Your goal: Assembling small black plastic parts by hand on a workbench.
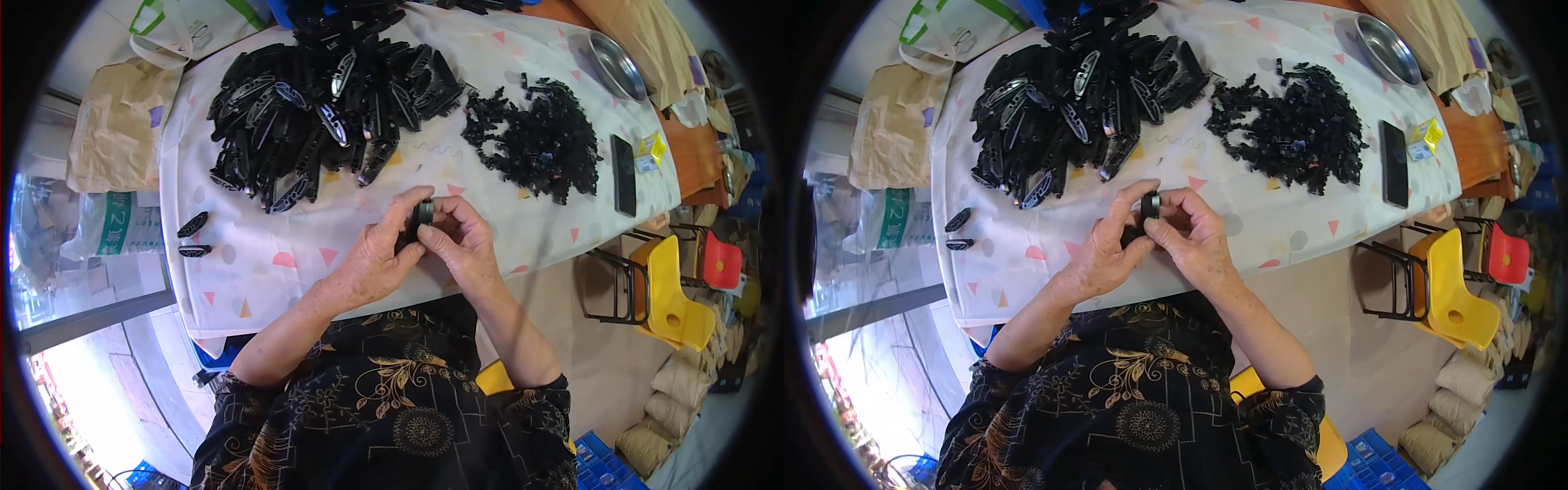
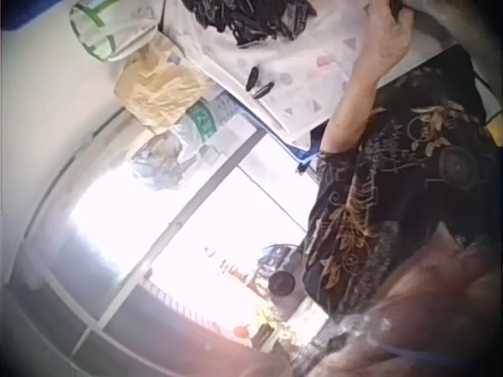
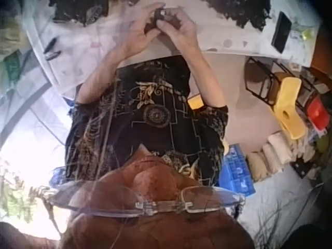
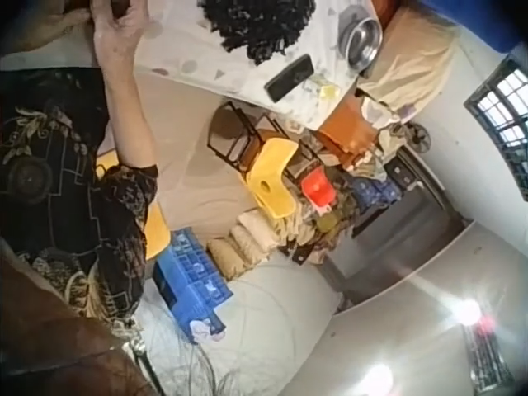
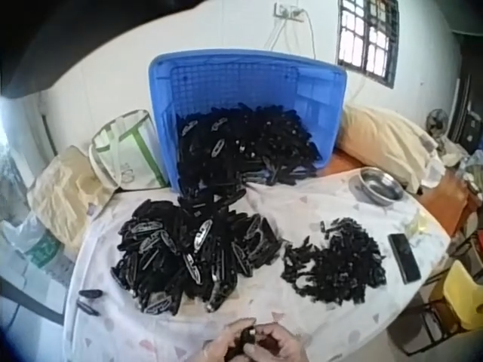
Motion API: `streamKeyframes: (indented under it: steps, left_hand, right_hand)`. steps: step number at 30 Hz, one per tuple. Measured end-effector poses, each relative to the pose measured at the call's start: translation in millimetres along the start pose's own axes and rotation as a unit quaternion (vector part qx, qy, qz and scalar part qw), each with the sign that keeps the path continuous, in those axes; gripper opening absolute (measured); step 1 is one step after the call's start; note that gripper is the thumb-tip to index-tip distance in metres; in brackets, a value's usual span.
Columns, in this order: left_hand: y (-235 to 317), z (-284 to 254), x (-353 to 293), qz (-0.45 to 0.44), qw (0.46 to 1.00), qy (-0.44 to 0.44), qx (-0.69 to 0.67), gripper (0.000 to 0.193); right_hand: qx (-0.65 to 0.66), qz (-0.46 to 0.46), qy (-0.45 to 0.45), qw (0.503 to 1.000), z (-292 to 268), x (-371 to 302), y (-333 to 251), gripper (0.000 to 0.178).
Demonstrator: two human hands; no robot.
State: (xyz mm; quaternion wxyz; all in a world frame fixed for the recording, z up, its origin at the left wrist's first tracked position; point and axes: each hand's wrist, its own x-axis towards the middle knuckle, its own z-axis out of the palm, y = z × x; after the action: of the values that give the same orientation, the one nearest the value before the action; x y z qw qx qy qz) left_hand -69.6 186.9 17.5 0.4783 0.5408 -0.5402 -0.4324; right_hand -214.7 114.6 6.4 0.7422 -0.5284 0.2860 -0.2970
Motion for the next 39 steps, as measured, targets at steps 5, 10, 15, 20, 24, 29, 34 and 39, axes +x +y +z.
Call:
streamKeyframes:
  steps: [5, 10, 15, 20, 24, 29, 34, 39]
  left_hand:
    - [12, -62, -50, -0.167, 0.91, 0.041, 0.377, 0.045]
    - [7, -112, -64, 0.004, 0.776, 0.082, 0.626, 0.025]
    - [13, -78, -7, 0.13, 0.802, 0.116, 0.571, 0.023]
    - [-13, -57, 46, 0.131, 0.781, 0.126, 0.598, 0.017]
    - [-22, -46, 48, 0.151, 0.767, 0.124, 0.611, 0.014]
    - [-18, -39, 38, 0.137, 0.848, 0.145, 0.491, 0.017]
    - [-14, -34, 27, -0.042, 0.984, 0.14, 0.105, 0.037]
    - [-18, -26, 24, -0.117, 0.98, 0.117, -0.107, 0.054]
  right_hand:
    - [-0.471, -0.206, 0.043, 0.857, -41, 21, -22, 0.025]
    - [-0.696, -0.264, 0.149, 0.651, -81, 57, -34, 0.021]
    - [-0.717, -0.251, 0.098, 0.643, -88, 72, -25, 0.02]
    - [-0.657, -0.304, 0.12, 0.679, -82, 64, -34, 0.014]
    - [-0.171, -0.104, 0.122, 0.972, -67, 51, -35, 0.007]
    - [0.241, 0.048, 0.02, 0.969, -54, 36, -26, 0.011]
    - [0.233, 0.077, -0.001, 0.97, -34, 31, -28, 0.015]
    - [0.087, 0.062, 0.035, 0.994, -16, 30, -27, 0.014]
